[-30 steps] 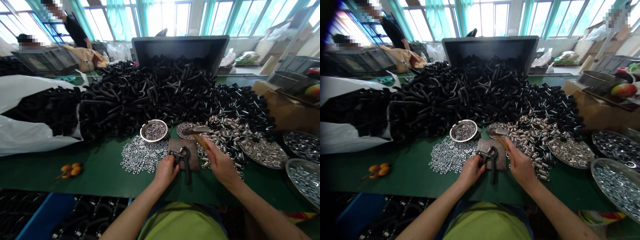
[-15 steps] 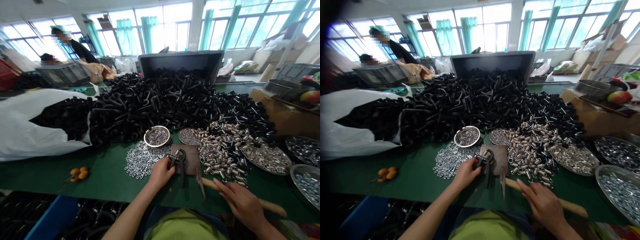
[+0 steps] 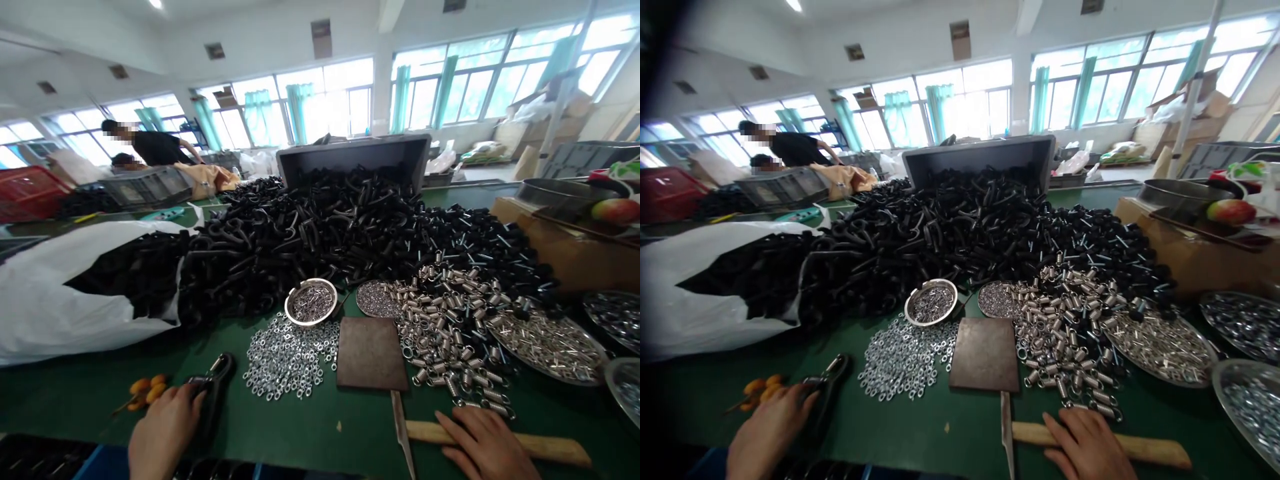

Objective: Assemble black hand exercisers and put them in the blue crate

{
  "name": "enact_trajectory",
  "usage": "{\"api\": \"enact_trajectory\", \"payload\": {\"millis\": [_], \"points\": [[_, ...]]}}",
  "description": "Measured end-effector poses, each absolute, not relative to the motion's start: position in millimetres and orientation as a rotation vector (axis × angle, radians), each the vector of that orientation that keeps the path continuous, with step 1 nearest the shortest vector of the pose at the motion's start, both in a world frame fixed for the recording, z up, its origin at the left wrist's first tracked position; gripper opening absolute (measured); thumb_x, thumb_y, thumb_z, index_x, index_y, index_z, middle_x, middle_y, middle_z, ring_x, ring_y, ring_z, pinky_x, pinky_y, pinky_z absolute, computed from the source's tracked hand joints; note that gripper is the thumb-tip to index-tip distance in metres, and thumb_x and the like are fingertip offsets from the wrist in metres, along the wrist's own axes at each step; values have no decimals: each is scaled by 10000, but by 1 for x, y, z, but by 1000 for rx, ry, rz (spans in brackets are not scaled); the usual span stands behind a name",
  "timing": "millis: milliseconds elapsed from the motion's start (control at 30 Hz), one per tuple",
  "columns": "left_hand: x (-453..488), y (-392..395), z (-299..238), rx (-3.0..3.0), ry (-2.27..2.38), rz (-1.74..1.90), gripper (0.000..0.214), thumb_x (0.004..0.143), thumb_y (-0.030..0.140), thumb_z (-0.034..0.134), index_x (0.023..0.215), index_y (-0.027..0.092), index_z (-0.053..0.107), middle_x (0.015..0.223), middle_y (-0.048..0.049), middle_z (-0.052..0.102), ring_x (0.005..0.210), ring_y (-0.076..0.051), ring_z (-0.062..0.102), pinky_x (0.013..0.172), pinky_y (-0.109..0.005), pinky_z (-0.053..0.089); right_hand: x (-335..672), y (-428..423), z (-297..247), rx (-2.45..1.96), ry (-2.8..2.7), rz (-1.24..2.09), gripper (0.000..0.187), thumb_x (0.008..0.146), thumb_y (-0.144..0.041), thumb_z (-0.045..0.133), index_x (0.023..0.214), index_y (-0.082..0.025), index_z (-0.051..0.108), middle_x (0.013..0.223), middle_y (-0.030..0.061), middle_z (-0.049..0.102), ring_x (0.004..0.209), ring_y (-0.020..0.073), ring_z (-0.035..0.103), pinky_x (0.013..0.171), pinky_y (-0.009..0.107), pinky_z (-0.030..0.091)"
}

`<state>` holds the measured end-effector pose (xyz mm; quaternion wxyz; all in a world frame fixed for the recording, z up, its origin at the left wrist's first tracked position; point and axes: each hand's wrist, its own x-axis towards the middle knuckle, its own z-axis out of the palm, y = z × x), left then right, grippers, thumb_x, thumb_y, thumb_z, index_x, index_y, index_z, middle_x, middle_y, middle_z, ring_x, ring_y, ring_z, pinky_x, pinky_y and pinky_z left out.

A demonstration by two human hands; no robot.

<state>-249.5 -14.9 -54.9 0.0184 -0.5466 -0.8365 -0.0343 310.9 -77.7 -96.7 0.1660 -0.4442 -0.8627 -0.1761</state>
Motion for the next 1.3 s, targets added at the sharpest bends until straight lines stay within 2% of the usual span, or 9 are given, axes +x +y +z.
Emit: {"api": "enact_trajectory", "payload": {"millis": [100, 267, 400, 500, 667, 767, 1000, 1133, 1300], "points": [[-190, 23, -46, -1943, -2279, -320, 359, 854, 394, 397, 1000, 166, 632, 1050, -114, 625, 953, -280, 575, 819, -395, 455, 311, -76, -97, -1215, -2410, -510, 343, 790, -417, 603, 1092, -260, 644, 926, 26, 687, 826, 186, 630, 754, 293, 470], [-25, 112, -22, -2566, -1633, -793, 217, 858, 273, 471, 1000, 198, 617, 1037, -73, 612, 986, -209, 545, 864, -342, 450, 311, -66, -93, -1225, -2307, -452, 279, 861, -324, 515, 1096, -239, 638, 896, 34, 674, 803, 177, 620, 741, 289, 462], [99, 168, -4, -2697, -1187, -637, 262, 845, 205, 505, 1097, 215, 579, 1114, -65, 567, 1002, -187, 508, 851, -304, 438, 308, -53, -84, -1320, -2205, -345, 279, 868, -219, 484, 1111, -236, 620, 912, 52, 658, 820, 187, 605, 735, 304, 463], [159, 199, 1, -2682, -1065, -519, 316, 861, 154, 464, 1162, 210, 537, 1189, -93, 520, 1063, -211, 465, 850, -335, 409, 305, -45, -77, -1371, -2161, -249, 312, 859, -134, 451, 1111, -233, 607, 926, 61, 646, 835, 192, 592, 736, 317, 463], [195, 234, -1, -2789, -975, -505, 194, 860, 135, 467, 976, 177, 617, 966, -99, 590, 1018, -219, 481, 888, -377, 345, 312, -41, -67, -1444, -2123, -111, 343, 856, -77, 414, 1110, -222, 593, 910, 64, 630, 818, 193, 572, 718, 339, 461], [192, 246, -2, -2864, -1001, -620, 187, 865, 156, 481, 975, 212, 622, 941, -69, 605, 990, -196, 507, 906, -359, 326, 325, -36, -62, -1482, -2076, -74, 314, 878, -108, 415, 1108, -219, 598, 887, 61, 629, 801, 188, 566, 723, 345, 461], [183, 270, -7, -2836, -1468, -1419, 249, 817, 224, 573, 1064, 215, 598, 1015, -63, 641, 962, -202, 562, 858, -325, 393, 360, -4, -41, -1630, -1908, -7, 252, 906, -183, 427, 1055, -213, 629, 892, 58, 631, 859, 191, 563, 773, 348, 465], [189, 279, -2, -2640, -1747, -2037, 258, 838, 312, 523, 1050, 174, 572, 914, -53, 651, 827, -163, 602, 768, -285, 460, 382, 41, -15, -1728, -1871, -218, 272, 886, -157, 430, 1053, -187, 643, 957, 81, 629, 925, 211, 538, 827, 347, 452], [172, 258, 22, -2362, -1881, -2662, 325, 873, 456, 406, 969, 172, 532, 950, -63, 639, 808, -132, 627, 695, -254, 507, 402, 107, 10, -1954, -2069, -560, 466, 807, -18, 409, 1211, -192, 564, 1223, 81, 571, 1035, 219, 483, 837, 320, 431]]}}
